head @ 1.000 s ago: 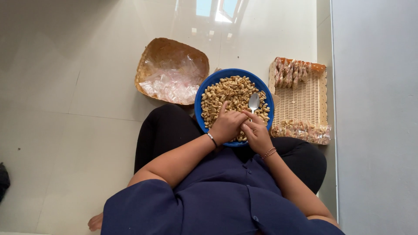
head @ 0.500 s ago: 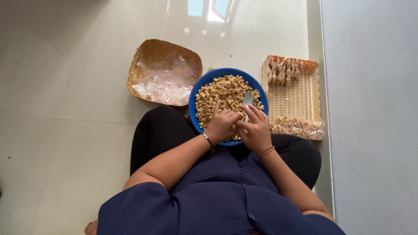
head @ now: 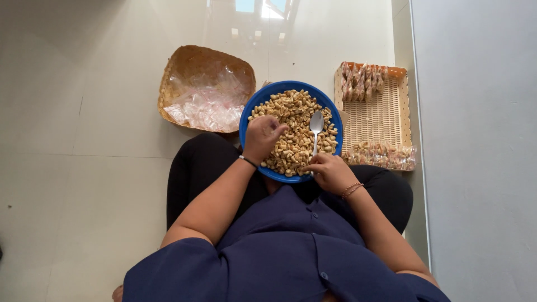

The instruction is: Sorting peanuts in a bowl and transferring them into small plastic bags for packaging.

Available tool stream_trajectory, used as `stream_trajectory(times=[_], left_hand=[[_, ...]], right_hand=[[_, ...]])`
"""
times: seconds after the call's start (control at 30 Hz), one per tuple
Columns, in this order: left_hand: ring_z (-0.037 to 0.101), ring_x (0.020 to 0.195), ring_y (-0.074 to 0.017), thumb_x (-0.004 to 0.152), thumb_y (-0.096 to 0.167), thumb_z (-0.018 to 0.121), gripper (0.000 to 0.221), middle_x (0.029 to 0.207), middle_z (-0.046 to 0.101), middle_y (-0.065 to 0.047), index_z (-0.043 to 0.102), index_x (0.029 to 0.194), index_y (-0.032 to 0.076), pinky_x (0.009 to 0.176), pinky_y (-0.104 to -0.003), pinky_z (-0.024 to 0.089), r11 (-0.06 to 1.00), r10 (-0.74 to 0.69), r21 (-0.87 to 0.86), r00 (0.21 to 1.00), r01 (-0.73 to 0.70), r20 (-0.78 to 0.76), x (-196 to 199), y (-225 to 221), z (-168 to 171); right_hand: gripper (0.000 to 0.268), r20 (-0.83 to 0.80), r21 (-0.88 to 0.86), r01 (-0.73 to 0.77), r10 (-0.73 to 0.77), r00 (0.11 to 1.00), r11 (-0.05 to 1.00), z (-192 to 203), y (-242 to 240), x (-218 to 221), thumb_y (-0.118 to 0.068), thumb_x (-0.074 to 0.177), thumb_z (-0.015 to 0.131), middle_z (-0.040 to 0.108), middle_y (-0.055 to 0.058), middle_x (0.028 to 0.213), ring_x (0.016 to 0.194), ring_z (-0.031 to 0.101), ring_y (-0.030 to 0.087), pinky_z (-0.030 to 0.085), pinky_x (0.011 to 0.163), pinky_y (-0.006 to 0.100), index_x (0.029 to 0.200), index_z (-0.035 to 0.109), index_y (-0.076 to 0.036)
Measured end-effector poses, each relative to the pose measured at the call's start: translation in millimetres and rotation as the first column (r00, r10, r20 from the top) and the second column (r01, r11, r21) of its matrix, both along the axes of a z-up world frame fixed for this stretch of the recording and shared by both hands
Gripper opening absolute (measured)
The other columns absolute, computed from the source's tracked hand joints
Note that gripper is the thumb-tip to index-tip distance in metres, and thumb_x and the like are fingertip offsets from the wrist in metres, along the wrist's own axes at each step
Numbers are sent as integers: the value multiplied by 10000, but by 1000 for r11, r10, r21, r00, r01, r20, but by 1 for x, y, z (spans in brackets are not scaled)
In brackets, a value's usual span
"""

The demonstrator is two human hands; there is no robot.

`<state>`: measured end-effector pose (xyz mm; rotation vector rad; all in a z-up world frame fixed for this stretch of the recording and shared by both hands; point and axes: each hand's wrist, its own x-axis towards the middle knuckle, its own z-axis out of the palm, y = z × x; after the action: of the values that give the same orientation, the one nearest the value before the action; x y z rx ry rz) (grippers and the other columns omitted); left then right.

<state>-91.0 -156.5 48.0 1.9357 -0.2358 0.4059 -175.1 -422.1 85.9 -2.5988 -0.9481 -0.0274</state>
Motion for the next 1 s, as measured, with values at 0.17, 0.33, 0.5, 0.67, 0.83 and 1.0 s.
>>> stream_trajectory(times=[0.17, 0.33, 0.5, 0.67, 0.83, 1.0], left_hand=[[706, 739, -247, 958, 376, 791, 307, 711, 672, -12, 617, 807, 172, 859, -394, 548, 990, -48, -134, 998, 43, -35, -9, 3, 34], [703, 757, -294, 997, 315, 766, 307, 715, 652, -64, 601, 819, 128, 804, -432, 562, 985, -101, -144, 995, 96, -26, -13, 2, 41], [704, 750, -295, 982, 275, 779, 291, 716, 658, -63, 600, 810, 124, 788, -432, 568, 986, -111, -129, 994, 108, -15, -10, 0, 45], [691, 717, -307, 967, 278, 787, 283, 703, 667, -63, 610, 800, 134, 734, -419, 554, 984, -144, -103, 989, 146, 24, -7, 0, 41], [689, 702, -302, 982, 278, 769, 276, 691, 662, -56, 607, 805, 141, 736, -414, 554, 984, -156, -79, 987, 159, 42, -7, -1, 41], [707, 714, -269, 963, 301, 786, 262, 686, 685, -33, 649, 796, 154, 880, -380, 539, 980, -184, -73, 983, 184, 15, -7, -3, 40]], right_hand=[[310, 69, 3, -14, 14, 997, 1000, -2, -2, -3, -99, 672, 677, 658, 21, 1066, 918, 688, 303, 525, 734, 456, 933, 753, -247], [221, 93, 47, -13, 9, 996, 999, -2, -6, -9, -128, 765, 713, 673, 10, 1132, 944, 690, 261, 516, 763, 422, 942, 757, -252], [141, 252, 220, 0, -56, 966, 976, -20, -15, -2, -224, 965, 668, 706, -9, 1159, 997, 694, 230, 538, 866, 373, 1046, 773, -271], [66, 11, 681, 233, -328, 945, 694, 3, -39, 29, -135, 1021, 684, 678, 95, 1037, 905, 664, 257, 534, 812, 369, 1024, 731, -89], [210, -114, 765, 450, -590, 799, 462, 12, -56, 68, -169, 1111, 659, 642, 74, 716, 675, 608, 168, 463, 613, 273, 939, 648, -49], [539, -561, 716, 670, -411, 719, 194, -9, -38, 89, -460, 1119, 384, 638, 84, 946, 713, 602, 95, 608, 657, 236, 1179, 700, -27]])
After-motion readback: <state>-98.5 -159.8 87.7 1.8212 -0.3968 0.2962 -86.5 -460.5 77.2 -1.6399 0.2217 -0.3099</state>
